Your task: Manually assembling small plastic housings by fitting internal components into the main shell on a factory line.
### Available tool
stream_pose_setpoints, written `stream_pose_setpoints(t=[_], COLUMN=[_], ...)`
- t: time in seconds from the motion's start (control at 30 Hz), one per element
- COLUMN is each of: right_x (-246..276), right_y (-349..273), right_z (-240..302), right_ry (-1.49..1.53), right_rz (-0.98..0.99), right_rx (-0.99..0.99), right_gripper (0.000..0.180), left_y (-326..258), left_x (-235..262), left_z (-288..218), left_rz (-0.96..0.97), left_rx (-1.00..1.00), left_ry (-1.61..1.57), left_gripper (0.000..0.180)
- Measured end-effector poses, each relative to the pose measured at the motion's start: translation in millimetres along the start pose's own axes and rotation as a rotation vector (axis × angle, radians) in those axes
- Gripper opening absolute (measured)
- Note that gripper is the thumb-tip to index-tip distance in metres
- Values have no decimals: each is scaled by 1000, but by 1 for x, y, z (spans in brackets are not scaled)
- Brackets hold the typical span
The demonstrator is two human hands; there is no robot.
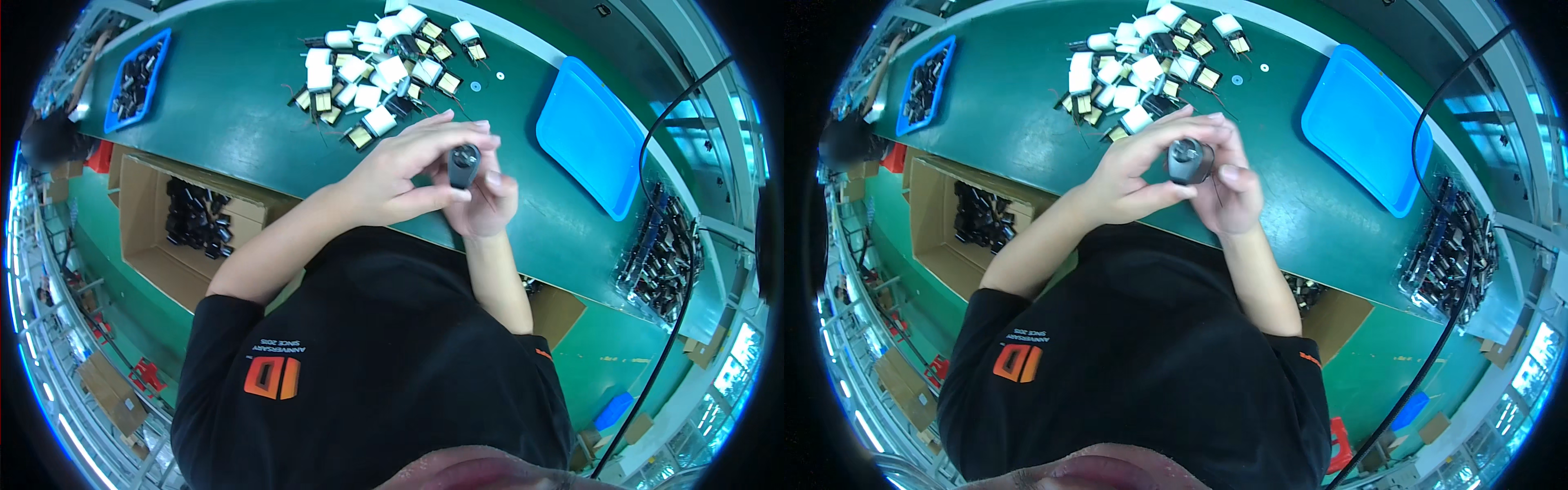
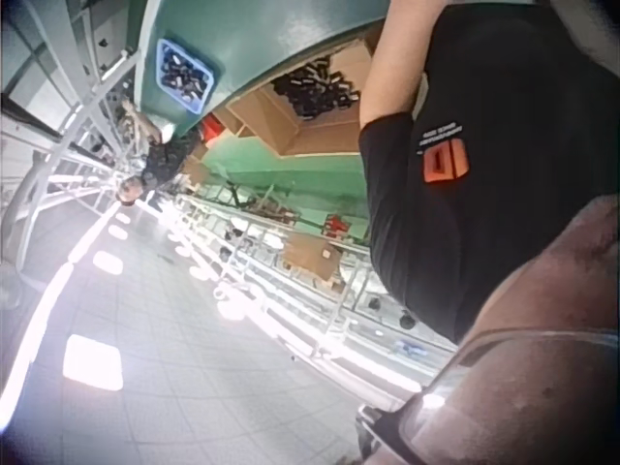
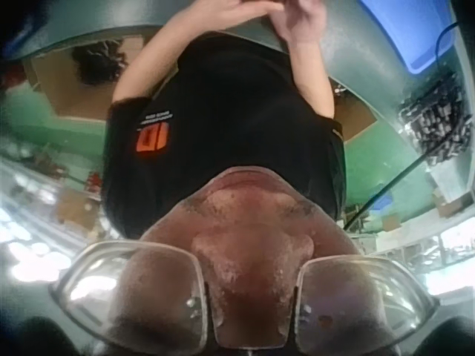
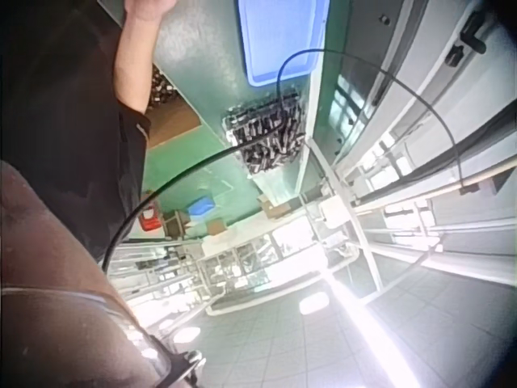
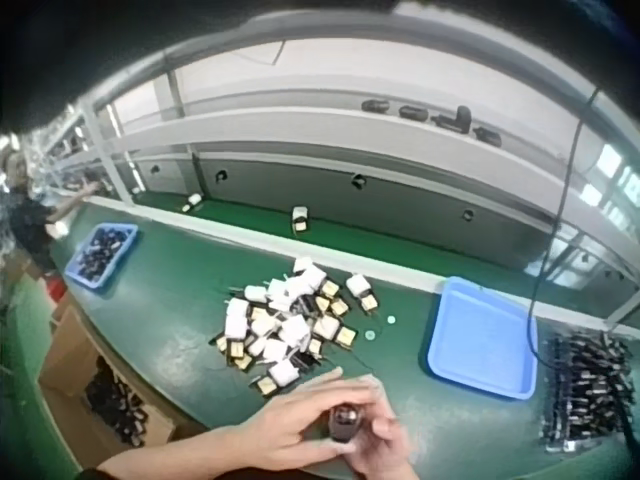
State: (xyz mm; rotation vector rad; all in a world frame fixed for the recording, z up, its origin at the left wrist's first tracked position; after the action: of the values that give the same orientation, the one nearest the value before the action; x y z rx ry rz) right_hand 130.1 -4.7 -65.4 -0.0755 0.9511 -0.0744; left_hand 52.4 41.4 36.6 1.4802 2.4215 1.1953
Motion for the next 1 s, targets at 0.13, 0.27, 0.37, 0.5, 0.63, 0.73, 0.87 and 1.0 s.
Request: stream_pose_setpoints(t=[0.13, 0.27, 0.37, 0.5, 0.63, 0.73, 0.87, 1.0], right_x=[-27, -94, -74, -95, -76, -69, -60, -59], right_y=[-25, -43, -43, -24, -3, -4, -6, -9], right_z=[64, 83, 75, 78, 48, 42, 38, 52], right_ry=[-625, -1228, -968, -1114, -634, -521, -401, -619], right_rz=[-206, -194, -288, -225, -23, -21, -29, -94], right_rx=[639, 822, 735, 680, 113, 27, 19, 146], right_gripper=[53, 26, 31, 51, 71, 70, 67, 65], left_y=[-15, -18, -13, -5, 5, 9, 12, -8], left_x=[23, 30, 37, 45, 31, 24, 24, 11], left_z=[11, 6, -2, -17, -29, -31, -25, 21], left_rz=[-350, -314, -191, -145, 123, 163, 199, -174], left_rx=[80, -2, -58, -98, -236, -263, -191, 303], left_ry=[-391, -293, -2, 203, 249, 325, 381, -635], left_gripper=[55, 57, 61, 63, 66, 63, 65, 129])
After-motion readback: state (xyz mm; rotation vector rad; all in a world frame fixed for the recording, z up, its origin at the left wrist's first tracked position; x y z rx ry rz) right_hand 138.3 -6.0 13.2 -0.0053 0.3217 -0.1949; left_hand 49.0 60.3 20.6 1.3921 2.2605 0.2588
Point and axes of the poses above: each hand's wrist, its own y-axis towards the middle knuckle, its own x-axis out of the back of the hand, z = x × y, the point moved 9 cm from there along y, towards the middle knuckle, and after that the axes turned 14 degrees about -x, right-handed, at the moved point
